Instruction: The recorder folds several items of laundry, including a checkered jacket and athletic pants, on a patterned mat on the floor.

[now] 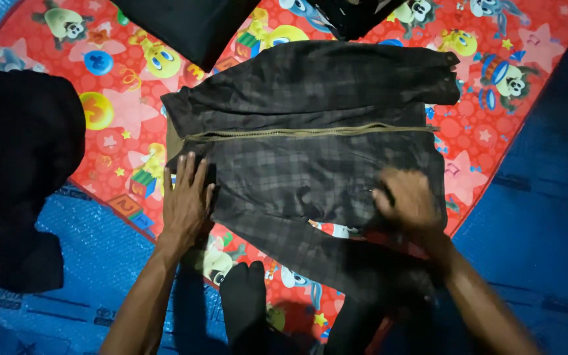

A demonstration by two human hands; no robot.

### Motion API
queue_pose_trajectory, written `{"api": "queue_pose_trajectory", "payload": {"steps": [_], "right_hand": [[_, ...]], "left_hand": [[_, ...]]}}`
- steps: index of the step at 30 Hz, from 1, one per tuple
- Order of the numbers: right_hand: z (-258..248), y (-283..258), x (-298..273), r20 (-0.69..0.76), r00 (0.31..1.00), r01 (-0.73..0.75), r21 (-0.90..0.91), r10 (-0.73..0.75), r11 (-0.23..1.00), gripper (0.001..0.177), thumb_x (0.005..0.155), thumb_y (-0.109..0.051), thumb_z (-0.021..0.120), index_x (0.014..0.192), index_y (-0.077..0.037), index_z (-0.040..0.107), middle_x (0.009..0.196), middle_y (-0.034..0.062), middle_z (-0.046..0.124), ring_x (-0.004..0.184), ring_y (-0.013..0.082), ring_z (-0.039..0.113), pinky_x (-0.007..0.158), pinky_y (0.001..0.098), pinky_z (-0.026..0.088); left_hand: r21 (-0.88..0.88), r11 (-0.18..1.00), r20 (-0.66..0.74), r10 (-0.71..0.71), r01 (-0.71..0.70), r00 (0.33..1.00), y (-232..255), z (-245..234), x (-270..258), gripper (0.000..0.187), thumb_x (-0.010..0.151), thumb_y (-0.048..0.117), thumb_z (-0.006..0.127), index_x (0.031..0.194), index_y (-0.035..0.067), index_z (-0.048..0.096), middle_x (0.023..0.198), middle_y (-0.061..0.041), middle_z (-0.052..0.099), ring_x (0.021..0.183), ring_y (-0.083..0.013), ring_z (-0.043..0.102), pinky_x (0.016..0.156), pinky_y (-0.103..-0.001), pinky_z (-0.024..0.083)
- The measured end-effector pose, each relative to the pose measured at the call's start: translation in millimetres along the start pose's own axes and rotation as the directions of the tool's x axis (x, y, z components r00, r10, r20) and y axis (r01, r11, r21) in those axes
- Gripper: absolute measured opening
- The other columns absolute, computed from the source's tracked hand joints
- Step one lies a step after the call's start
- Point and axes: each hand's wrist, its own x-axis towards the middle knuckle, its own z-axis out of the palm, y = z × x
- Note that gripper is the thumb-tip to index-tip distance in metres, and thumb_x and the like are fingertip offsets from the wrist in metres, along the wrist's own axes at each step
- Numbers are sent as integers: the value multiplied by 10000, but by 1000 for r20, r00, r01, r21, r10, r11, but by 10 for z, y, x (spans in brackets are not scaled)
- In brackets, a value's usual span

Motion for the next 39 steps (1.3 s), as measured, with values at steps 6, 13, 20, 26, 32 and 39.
{"api": "queue_pose_trajectory", "payload": {"steps": [6, 13, 20, 26, 32, 39], "right_hand": [[-54, -692, -654, 545, 811, 54, 295, -214, 954, 486, 798, -453, 740, 1157, -125, 726, 1145, 175, 684, 1004, 407, 635, 856, 527, 492], [545, -419, -970, 503, 846, 76, 214, -177, 974, 601, 795, -502, 784, 1164, -53, 631, 1101, 207, 662, 1051, 413, 624, 915, 489, 490], [601, -366, -958, 544, 818, -30, 363, -185, 931, 403, 841, -308, 641, 1200, -126, 675, 1080, 129, 730, 1038, 321, 692, 902, 456, 531], [583, -524, -1135, 469, 848, 158, 225, -249, 961, 855, 791, -648, 727, 1283, 31, 563, 1256, 285, 601, 1126, 468, 564, 986, 501, 452], [354, -474, -1078, 493, 869, -32, -23, 39, 999, 957, 723, -720, 728, 1359, -32, 533, 1334, 262, 543, 1197, 457, 506, 1026, 567, 404], [516, 82, -1163, 572, 792, -233, -34, 210, 972, 666, 726, -590, 777, 1149, -99, 624, 1174, 156, 642, 1151, 370, 598, 999, 482, 484]], "left_hand": [[-223, 967, 23, 135, -126, 991, -136, 90, -460, 358, 909, 256, 659, 1232, 102, 643, 1384, -74, 613, 1373, -265, 521, 1210, -518, 358], [-229, 937, -76, 253, -263, 965, -27, 97, -551, 440, 797, 192, 753, 1209, 61, 672, 1345, -139, 626, 1305, -331, 541, 1087, -505, 367], [-213, 964, -162, 123, -156, 979, 146, 129, -568, 487, 729, 92, 766, 1204, 139, 674, 1197, -108, 625, 1187, -305, 565, 1016, -503, 402], [-245, 958, -289, 73, -147, 954, 185, 67, -580, 505, 737, 89, 729, 1216, 52, 575, 1222, -162, 580, 1168, -357, 546, 1018, -517, 384], [-209, 957, -283, 138, -201, 949, 43, 200, -640, 427, 761, 156, 742, 1142, 67, 570, 1220, -155, 578, 1172, -343, 547, 1020, -528, 364], [-69, 949, -100, 299, -307, 949, -22, 216, -571, 391, 794, 213, 775, 1151, 119, 646, 1214, -71, 641, 1194, -237, 589, 1041, -518, 340]]}}
